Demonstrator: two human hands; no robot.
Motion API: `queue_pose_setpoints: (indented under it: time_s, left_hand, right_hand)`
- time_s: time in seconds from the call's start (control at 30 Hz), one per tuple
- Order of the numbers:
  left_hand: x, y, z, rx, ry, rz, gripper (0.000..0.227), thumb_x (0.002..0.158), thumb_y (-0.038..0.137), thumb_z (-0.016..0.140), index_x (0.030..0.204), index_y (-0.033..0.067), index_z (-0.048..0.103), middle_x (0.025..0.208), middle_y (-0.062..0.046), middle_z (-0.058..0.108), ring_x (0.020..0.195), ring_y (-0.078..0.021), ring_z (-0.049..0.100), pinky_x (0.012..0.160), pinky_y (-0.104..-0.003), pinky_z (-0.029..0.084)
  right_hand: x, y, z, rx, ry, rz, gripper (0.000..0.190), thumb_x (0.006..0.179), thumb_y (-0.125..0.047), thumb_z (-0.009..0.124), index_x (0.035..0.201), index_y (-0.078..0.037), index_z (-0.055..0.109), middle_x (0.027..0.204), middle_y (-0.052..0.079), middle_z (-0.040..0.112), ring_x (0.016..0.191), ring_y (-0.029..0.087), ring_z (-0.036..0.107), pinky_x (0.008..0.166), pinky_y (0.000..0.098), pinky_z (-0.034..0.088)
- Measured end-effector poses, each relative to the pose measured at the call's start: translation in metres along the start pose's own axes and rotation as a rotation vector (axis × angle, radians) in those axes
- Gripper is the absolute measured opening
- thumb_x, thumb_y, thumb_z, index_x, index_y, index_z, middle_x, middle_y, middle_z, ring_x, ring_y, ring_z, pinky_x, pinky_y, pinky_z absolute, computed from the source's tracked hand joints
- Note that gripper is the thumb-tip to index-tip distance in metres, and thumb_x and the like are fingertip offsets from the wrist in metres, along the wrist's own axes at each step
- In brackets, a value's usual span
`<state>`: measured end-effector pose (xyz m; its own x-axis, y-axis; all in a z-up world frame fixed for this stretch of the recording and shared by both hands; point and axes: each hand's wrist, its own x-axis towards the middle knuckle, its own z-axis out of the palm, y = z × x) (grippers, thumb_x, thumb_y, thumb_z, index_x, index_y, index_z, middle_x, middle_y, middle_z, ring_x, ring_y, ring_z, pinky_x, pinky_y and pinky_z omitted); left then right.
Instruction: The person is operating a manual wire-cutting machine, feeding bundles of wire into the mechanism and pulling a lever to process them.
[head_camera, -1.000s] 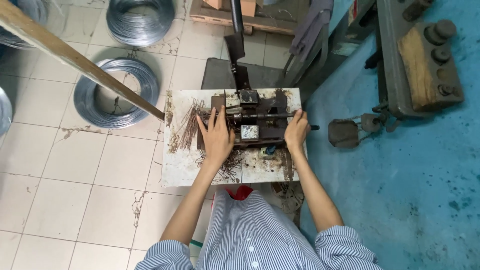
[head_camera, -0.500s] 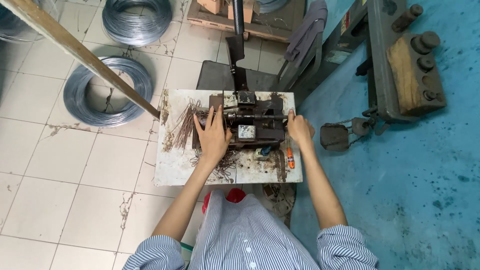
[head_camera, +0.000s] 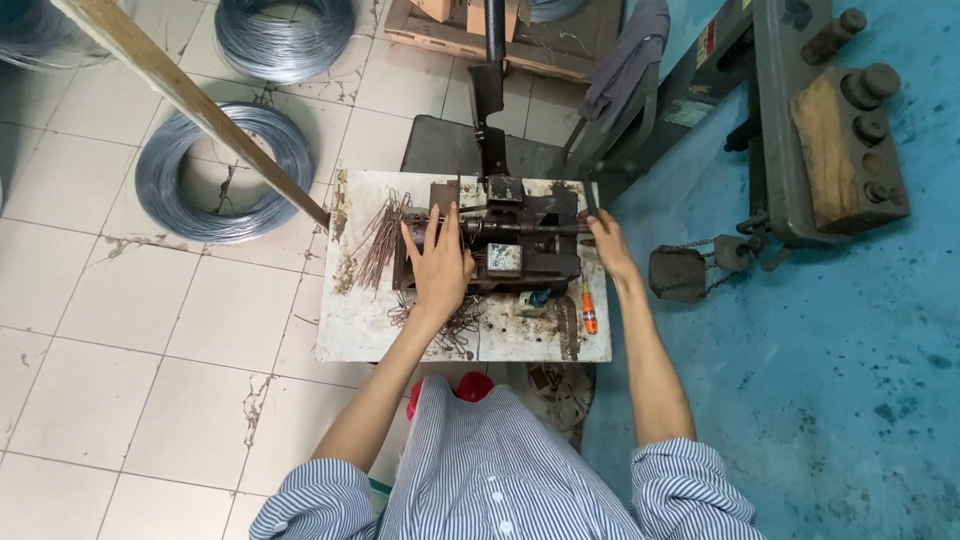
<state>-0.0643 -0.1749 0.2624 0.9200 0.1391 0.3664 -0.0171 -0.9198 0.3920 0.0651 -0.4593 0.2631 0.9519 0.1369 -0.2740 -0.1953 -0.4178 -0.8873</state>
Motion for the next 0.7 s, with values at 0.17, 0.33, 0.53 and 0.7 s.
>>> queue_pose_setpoints:
  time_s: [0.17,0.33,0.53,0.7]
  left_hand:
    - [0.001,-0.004,0.005,0.012,-0.049,-0.004,0.075,0.092,0.015,0.057,0.160,0.0024,0.029,0.150,-0.018,0.054,0.153,-0.0328,0.029,0.119,-0.069,-0.007]
    - [0.001,0.001,-0.003,-0.005,-0.076,-0.018,0.078,0.093,0.014,0.058,0.162,0.0017,0.024,0.150,-0.020,0.054,0.154,-0.0347,0.025,0.118,-0.068,-0.008]
    - [0.003,0.005,-0.007,-0.008,-0.103,-0.037,0.076,0.095,0.014,0.055,0.162,0.0015,0.022,0.150,-0.021,0.053,0.154,-0.0359,0.023,0.117,-0.068,-0.010]
    - [0.002,0.008,-0.010,-0.024,-0.109,-0.056,0.076,0.095,0.013,0.055,0.162,0.0017,0.021,0.148,-0.022,0.054,0.155,-0.0362,0.022,0.117,-0.068,-0.011]
  right_hand:
    - [0.012,0.017,-0.022,-0.147,-0.055,-0.446,0.042,0.108,-0.015,0.052,0.145,0.004,0.045,0.137,0.031,0.050,0.124,0.046,0.057,0.098,0.0569,0.050]
    - [0.002,0.012,-0.024,-0.330,0.048,-0.480,0.042,0.106,-0.020,0.058,0.142,-0.003,0.049,0.127,0.026,0.054,0.119,0.050,0.057,0.094,0.0549,0.052]
    - [0.017,0.016,-0.018,-0.317,0.019,-0.397,0.041,0.105,-0.020,0.059,0.140,0.000,0.053,0.127,0.029,0.058,0.112,0.053,0.060,0.089,0.0540,0.057]
    - [0.026,0.026,-0.011,-0.234,-0.047,-0.275,0.040,0.108,-0.025,0.056,0.137,0.001,0.056,0.126,0.029,0.062,0.112,0.048,0.063,0.089,0.0535,0.055]
